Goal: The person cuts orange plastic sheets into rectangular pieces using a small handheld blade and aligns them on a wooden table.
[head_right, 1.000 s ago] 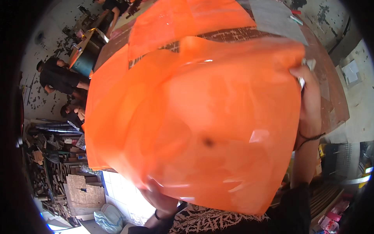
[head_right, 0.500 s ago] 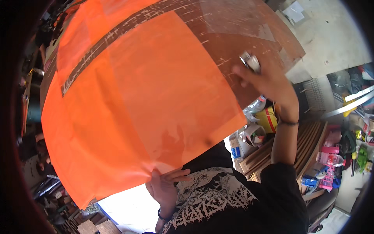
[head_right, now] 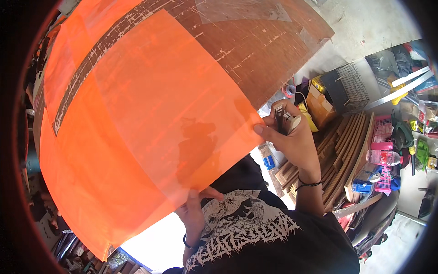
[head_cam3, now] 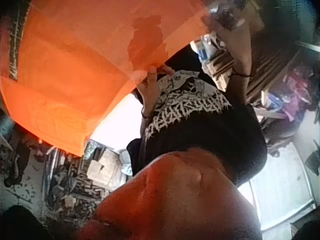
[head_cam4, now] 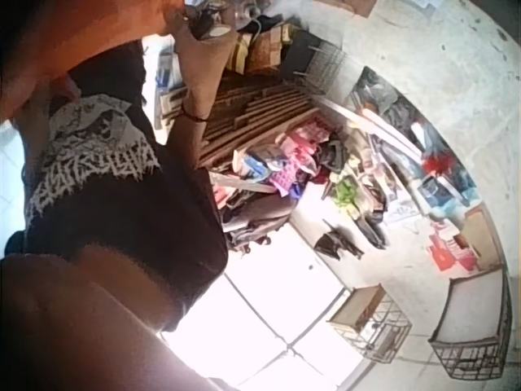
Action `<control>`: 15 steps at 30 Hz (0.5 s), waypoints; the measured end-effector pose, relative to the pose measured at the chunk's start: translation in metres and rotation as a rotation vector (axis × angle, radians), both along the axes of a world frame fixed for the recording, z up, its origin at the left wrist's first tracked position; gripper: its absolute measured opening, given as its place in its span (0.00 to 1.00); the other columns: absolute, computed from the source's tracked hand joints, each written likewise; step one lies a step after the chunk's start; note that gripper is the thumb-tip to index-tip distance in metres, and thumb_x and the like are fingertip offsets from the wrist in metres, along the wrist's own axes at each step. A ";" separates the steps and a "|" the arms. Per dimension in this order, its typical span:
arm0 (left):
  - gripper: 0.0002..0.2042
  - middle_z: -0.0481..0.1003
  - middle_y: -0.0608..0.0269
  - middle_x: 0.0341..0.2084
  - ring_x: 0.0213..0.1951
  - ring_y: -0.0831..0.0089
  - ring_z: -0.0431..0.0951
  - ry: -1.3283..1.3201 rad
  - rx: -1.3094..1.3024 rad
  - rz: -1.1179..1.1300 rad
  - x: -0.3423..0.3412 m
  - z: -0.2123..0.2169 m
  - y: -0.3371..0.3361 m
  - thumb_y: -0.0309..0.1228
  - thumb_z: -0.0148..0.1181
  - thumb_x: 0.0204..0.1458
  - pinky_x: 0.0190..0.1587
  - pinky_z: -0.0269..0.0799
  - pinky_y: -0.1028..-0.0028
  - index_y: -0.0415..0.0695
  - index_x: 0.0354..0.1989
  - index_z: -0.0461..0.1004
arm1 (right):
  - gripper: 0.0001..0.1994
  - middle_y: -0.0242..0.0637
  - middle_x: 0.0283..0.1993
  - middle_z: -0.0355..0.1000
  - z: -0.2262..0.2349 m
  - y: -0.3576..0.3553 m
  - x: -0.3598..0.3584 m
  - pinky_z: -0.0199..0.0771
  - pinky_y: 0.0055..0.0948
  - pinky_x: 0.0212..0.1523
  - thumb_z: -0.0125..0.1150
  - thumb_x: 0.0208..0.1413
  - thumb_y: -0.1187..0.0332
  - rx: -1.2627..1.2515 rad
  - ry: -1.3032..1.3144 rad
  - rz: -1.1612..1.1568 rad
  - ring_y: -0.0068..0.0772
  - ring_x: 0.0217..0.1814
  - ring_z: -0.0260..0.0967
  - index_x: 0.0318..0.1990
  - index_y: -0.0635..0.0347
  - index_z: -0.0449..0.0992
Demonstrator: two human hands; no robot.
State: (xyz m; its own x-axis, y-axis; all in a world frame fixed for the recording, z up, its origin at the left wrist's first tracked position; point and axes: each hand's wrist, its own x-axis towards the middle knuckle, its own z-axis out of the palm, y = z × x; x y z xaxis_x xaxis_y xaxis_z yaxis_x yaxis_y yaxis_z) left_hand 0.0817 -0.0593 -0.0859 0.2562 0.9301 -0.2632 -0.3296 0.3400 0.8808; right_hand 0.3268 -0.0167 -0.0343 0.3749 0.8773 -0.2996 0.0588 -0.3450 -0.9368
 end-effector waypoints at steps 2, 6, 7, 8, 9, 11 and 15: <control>0.13 0.76 0.55 0.29 0.31 0.69 0.79 -0.029 -0.011 -0.051 0.007 -0.001 0.003 0.31 0.45 0.64 0.38 0.76 0.71 0.32 0.42 0.71 | 0.12 0.28 0.30 0.73 0.002 0.001 -0.005 0.59 0.12 0.21 0.66 0.51 0.77 0.061 0.072 -0.001 0.11 0.27 0.68 0.34 0.59 0.65; 0.11 0.76 0.57 0.31 0.33 0.72 0.77 -0.072 -0.011 -0.227 0.029 -0.011 0.008 0.29 0.47 0.63 0.38 0.75 0.74 0.33 0.44 0.70 | 0.11 0.26 0.28 0.70 -0.002 -0.003 -0.003 0.60 0.11 0.22 0.65 0.52 0.78 0.125 0.064 0.008 0.11 0.27 0.68 0.35 0.60 0.65; 0.11 0.75 0.58 0.31 0.32 0.73 0.77 -0.070 -0.003 -0.259 0.035 -0.013 0.010 0.29 0.46 0.64 0.38 0.74 0.75 0.33 0.44 0.70 | 0.11 0.25 0.27 0.69 -0.001 -0.003 -0.002 0.61 0.11 0.22 0.64 0.52 0.78 0.094 0.100 0.006 0.11 0.27 0.68 0.35 0.60 0.66; 0.11 0.75 0.58 0.31 0.32 0.73 0.77 -0.067 -0.005 -0.262 0.041 -0.014 0.014 0.29 0.46 0.64 0.38 0.74 0.75 0.33 0.44 0.70 | 0.11 0.25 0.27 0.68 -0.001 -0.004 -0.002 0.61 0.12 0.22 0.64 0.52 0.78 0.064 0.136 0.004 0.11 0.28 0.68 0.36 0.60 0.66; 0.11 0.75 0.58 0.31 0.32 0.73 0.76 -0.112 -0.024 -0.251 0.047 -0.015 0.018 0.29 0.45 0.64 0.37 0.74 0.75 0.33 0.45 0.70 | 0.11 0.25 0.27 0.68 -0.003 -0.003 -0.003 0.61 0.12 0.22 0.64 0.52 0.78 0.063 0.140 0.001 0.11 0.28 0.68 0.36 0.60 0.66; 0.12 0.74 0.59 0.30 0.31 0.73 0.76 -0.157 -0.043 -0.248 0.057 -0.014 0.024 0.30 0.44 0.64 0.36 0.74 0.75 0.34 0.45 0.70 | 0.11 0.24 0.27 0.68 -0.007 0.000 -0.001 0.59 0.12 0.21 0.65 0.52 0.76 0.126 0.069 0.054 0.09 0.26 0.65 0.36 0.59 0.66; 0.14 0.74 0.59 0.29 0.30 0.73 0.75 -0.182 -0.011 -0.189 0.061 -0.013 0.027 0.31 0.39 0.66 0.36 0.74 0.74 0.33 0.44 0.69 | 0.12 0.25 0.27 0.70 -0.002 0.003 0.006 0.58 0.12 0.21 0.67 0.51 0.74 -0.014 0.098 0.051 0.08 0.25 0.63 0.35 0.58 0.66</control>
State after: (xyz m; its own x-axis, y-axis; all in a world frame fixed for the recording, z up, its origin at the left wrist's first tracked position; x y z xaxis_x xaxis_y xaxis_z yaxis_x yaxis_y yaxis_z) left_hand 0.1428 -0.0322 -0.0990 0.4692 0.8586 -0.2066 -0.4121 0.4198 0.8087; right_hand 0.3326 -0.0141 -0.0359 0.2985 0.8898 -0.3452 -0.0156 -0.3571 -0.9339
